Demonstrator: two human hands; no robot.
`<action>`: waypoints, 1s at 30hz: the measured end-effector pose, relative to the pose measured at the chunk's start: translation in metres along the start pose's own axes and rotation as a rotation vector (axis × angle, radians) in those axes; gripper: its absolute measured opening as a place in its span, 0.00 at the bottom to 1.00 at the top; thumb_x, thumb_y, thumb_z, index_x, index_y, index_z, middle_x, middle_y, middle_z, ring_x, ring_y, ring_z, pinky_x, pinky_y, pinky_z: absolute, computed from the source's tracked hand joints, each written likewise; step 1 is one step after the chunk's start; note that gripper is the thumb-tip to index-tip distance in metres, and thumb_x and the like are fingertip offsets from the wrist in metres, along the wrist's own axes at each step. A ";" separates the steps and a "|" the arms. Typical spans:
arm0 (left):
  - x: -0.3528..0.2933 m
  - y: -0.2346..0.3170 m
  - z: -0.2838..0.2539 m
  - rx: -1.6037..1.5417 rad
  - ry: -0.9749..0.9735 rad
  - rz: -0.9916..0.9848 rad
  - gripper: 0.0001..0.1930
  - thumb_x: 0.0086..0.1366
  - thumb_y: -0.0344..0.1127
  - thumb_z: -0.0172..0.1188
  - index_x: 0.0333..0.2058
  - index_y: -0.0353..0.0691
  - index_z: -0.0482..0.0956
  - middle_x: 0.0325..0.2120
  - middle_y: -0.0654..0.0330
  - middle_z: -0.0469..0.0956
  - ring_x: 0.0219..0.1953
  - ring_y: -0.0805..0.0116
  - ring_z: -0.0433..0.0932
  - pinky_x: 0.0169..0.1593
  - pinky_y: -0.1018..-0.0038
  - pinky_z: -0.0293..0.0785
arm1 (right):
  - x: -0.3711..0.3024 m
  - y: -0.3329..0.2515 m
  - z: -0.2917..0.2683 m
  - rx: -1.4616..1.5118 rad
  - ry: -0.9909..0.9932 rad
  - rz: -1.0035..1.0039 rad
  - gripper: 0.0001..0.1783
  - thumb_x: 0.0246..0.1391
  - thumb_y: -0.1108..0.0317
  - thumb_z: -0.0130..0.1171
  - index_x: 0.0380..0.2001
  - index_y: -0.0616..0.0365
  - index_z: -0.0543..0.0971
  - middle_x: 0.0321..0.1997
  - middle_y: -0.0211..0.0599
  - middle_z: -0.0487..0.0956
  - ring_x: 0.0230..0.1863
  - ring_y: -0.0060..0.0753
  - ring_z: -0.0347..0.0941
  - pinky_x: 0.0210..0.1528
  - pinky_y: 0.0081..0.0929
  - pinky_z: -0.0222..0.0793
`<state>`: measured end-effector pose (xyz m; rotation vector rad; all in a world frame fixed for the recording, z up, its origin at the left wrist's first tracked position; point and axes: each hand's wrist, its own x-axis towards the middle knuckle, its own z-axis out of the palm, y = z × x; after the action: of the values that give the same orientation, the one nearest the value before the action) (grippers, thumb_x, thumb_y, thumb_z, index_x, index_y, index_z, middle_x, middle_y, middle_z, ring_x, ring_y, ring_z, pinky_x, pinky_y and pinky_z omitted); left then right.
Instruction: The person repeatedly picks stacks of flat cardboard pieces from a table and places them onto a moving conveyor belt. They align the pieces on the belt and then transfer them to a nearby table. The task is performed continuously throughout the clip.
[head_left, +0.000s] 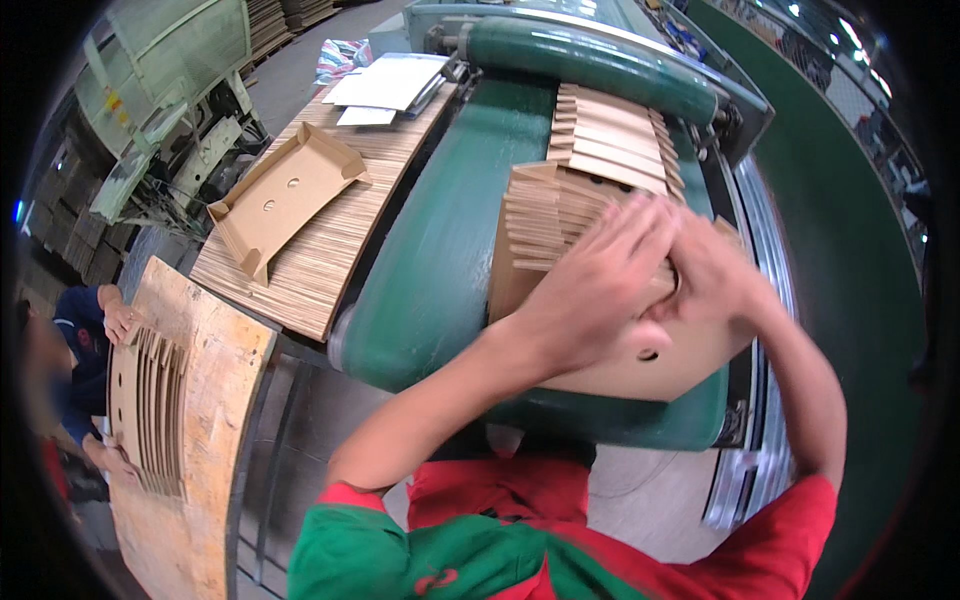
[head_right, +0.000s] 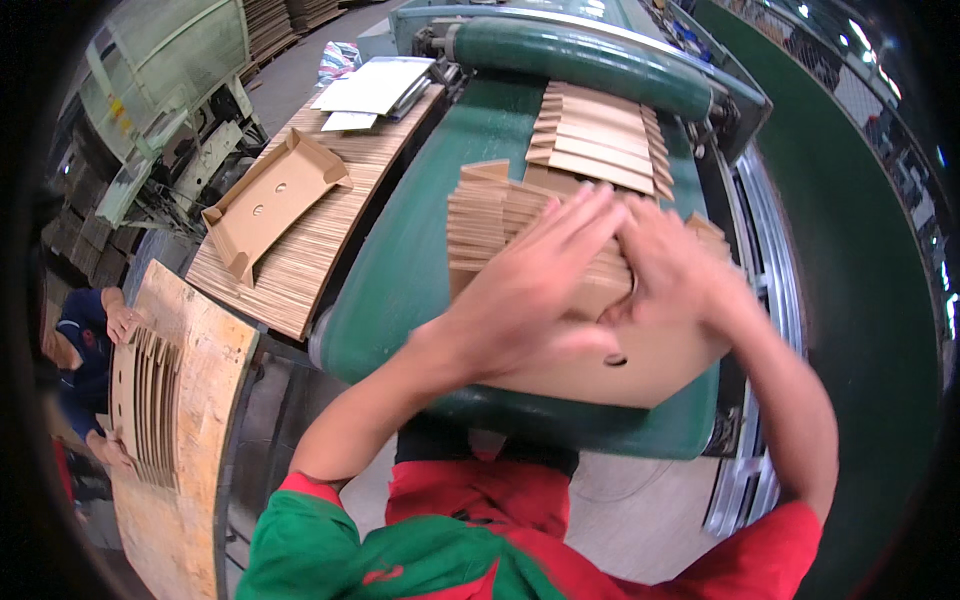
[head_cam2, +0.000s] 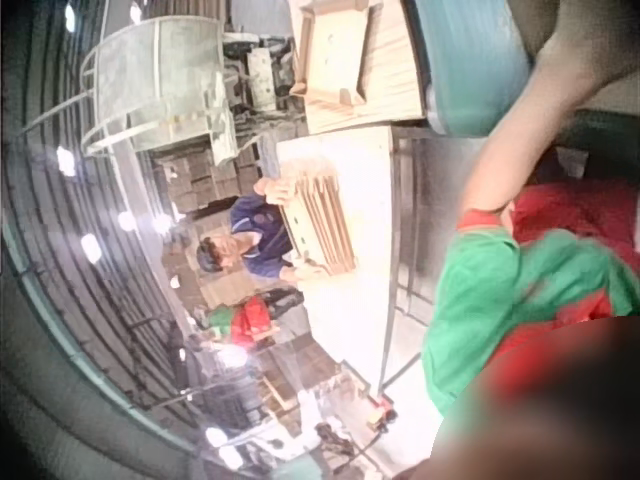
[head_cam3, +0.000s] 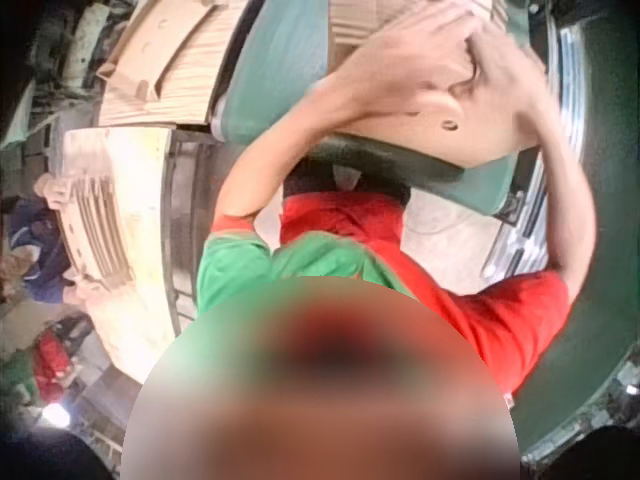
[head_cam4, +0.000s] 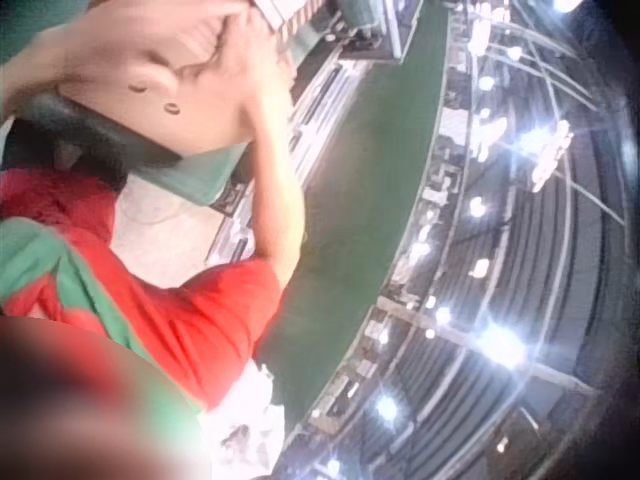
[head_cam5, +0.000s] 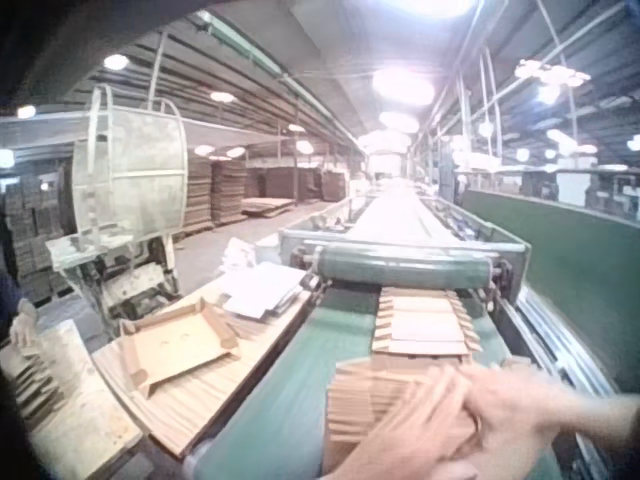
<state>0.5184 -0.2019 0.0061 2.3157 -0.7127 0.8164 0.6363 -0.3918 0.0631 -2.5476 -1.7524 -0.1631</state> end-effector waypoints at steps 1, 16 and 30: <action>-0.022 -0.014 -0.017 -0.648 0.161 -0.120 0.56 0.63 0.68 0.61 0.76 0.30 0.53 0.76 0.39 0.57 0.78 0.45 0.55 0.80 0.53 0.49 | -0.005 -0.003 -0.003 0.071 -0.060 0.044 0.65 0.30 0.49 0.84 0.69 0.70 0.63 0.60 0.55 0.72 0.64 0.58 0.69 0.66 0.48 0.63; -0.109 -0.077 0.002 -0.708 0.004 -0.379 0.69 0.42 0.48 0.87 0.76 0.33 0.52 0.72 0.47 0.64 0.74 0.57 0.64 0.75 0.61 0.59 | -0.020 -0.025 -0.006 0.144 -0.096 0.150 0.56 0.35 0.42 0.81 0.60 0.70 0.72 0.52 0.56 0.77 0.59 0.59 0.73 0.64 0.49 0.65; -0.109 -0.094 0.038 -0.587 0.177 -0.303 0.61 0.49 0.44 0.85 0.73 0.30 0.53 0.66 0.46 0.66 0.69 0.54 0.66 0.73 0.59 0.63 | 0.007 -0.003 0.017 0.092 -0.010 0.011 0.60 0.32 0.45 0.83 0.64 0.68 0.68 0.56 0.55 0.74 0.61 0.59 0.69 0.66 0.49 0.62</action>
<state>0.5199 -0.1312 -0.1248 1.7393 -0.4321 0.5672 0.6373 -0.3829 0.0473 -2.4973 -1.7073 -0.0669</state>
